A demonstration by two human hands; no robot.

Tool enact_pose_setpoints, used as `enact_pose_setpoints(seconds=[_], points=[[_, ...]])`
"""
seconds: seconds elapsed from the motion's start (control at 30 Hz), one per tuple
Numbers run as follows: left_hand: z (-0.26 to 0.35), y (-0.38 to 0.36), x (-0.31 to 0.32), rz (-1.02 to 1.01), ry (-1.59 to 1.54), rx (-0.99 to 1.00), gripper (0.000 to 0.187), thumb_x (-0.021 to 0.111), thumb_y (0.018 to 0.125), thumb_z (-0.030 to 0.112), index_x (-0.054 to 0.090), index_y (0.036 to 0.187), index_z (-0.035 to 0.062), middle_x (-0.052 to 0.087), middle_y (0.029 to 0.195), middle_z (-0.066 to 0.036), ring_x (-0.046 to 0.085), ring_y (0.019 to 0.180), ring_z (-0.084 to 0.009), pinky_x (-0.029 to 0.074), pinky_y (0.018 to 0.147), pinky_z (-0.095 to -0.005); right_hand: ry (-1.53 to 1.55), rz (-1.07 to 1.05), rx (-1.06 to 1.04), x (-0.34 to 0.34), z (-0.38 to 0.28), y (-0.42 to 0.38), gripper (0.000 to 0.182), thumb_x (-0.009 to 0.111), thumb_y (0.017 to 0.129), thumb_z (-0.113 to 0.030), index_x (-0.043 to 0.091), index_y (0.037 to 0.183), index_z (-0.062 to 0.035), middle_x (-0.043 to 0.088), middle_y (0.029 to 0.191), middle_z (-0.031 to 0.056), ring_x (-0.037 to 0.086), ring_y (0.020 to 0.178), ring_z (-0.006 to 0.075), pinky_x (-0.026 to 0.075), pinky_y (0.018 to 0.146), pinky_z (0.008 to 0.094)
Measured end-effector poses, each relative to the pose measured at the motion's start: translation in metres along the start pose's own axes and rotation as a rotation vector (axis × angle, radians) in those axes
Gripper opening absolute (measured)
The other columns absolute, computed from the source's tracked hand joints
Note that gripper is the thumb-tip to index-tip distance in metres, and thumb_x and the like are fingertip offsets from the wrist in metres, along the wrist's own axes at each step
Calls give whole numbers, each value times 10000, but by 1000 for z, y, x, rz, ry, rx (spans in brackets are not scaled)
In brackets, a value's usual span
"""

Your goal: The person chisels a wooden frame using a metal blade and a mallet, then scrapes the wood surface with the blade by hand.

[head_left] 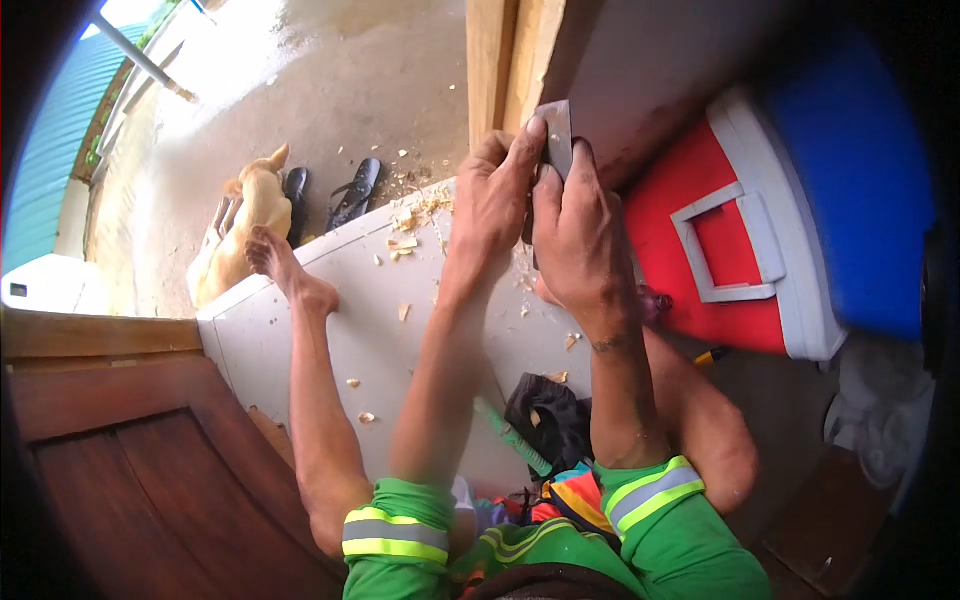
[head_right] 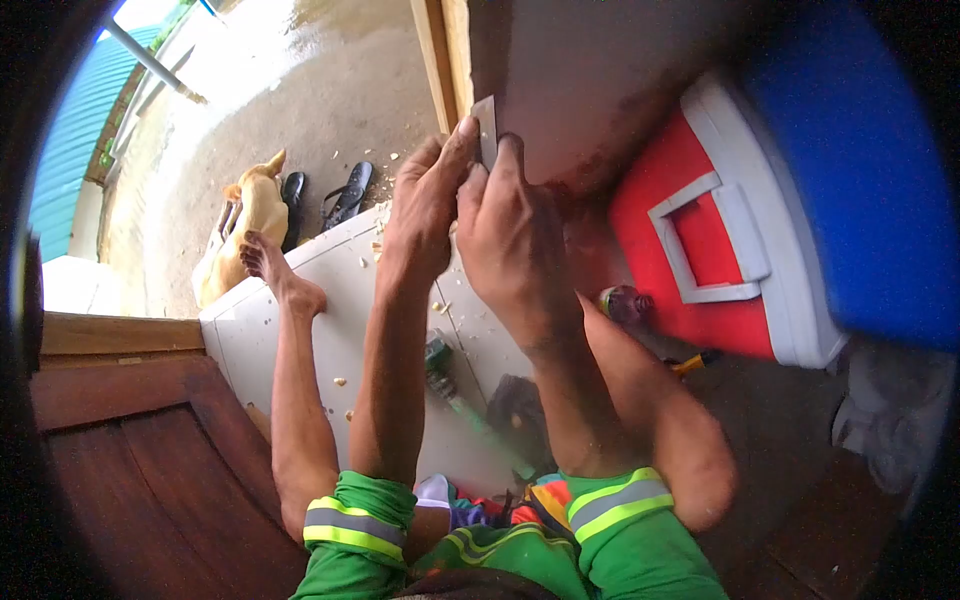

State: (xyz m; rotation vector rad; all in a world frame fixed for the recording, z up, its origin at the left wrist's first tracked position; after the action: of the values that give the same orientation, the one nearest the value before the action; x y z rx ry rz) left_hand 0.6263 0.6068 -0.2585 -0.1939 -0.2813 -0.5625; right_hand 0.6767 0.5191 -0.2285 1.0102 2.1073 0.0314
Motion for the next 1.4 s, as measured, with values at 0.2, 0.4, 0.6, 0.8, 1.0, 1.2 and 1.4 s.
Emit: enact_pose_setpoints(seconds=[0.2, 0.4, 0.6, 0.8, 1.0, 1.2, 1.4], points=[[19, 10, 22, 385, 871, 1122, 461, 715, 948, 194, 574, 1335, -13, 651, 1298, -180, 685, 1110, -287, 574, 918, -374, 203, -140, 269, -16, 50, -36, 284, 424, 1025, -198, 523, 1169, 26, 651, 879, 275, 653, 867, 476, 483, 770, 530], [20, 20, 26, 394, 499, 1025, 170, 701, 934, 68, 714, 1103, 72, 694, 1193, -121, 710, 1032, -241, 633, 729, -324, 290, -193, 383, -24, 61, -67, 234, 409, 978, -170, 527, 1078, 6, 583, 723, 191, 623, 709, 368, 470, 714, 494], [22, 24, 13, 374, 670, 1109, 42, 701, 933, 80, 714, 970, 66, 725, 1008, -92, 723, 901, -221, 613, 738, -333, 358, -150, 314, -5, 105, -103, 161, 409, 1010, -154, 503, 1006, -23, 555, 684, 39, 516, 545, 103, 437, 513, 290], [47, 28, 2, 188, 997, 1226, 55, 650, 949, 93, 645, 1001, 76, 672, 1008, -101, 682, 888, -317, 545, 742, -401, 409, -228, 485, 1, 105, -120, 193, 395, 1036, -188, 502, 1112, -47, 571, 717, 48, 495, 547, 103, 427, 507, 286], [34, 29, 10, 245, 933, 1135, 154, 634, 884, 85, 598, 1034, 84, 605, 1055, -111, 599, 1023, -348, 542, 772, -466, 447, -233, 450, 0, 98, -124, 267, 406, 1082, -306, 471, 1157, -59, 545, 793, 88, 534, 689, 168, 433, 632, 329], [39, -22, 35, 34, 825, 1139, 110, 597, 903, 106, 602, 979, 27, 602, 956, -153, 590, 917, -355, 492, 793, -451, 562, -120, 402, -2, 123, -117, 176, 531, 1049, -175, 503, 1119, -15, 594, 1009, 108, 629, 943, 180, 495, 835, 370], [9, -63, 4, 138, 487, 527, 178, 599, 906, 162, 585, 956, -8, 574, 915, -195, 573, 831, -374, 469, 807, -460, 584, -61, 285, -19, 122, -105, 281, 654, 944, -46, 535, 1192, 10, 646, 1106, 111, 639, 962, 142, 514, 852, 295]])
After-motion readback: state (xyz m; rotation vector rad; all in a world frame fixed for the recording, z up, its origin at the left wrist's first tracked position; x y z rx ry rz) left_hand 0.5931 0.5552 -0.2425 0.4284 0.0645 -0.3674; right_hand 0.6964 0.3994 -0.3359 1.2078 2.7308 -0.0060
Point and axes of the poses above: each hand's wrist, its own y-axis towards the middle knuckle, its own x-axis out of the palm, z = x × y, the point moved 2 cm from there along y, towards the middle knuckle
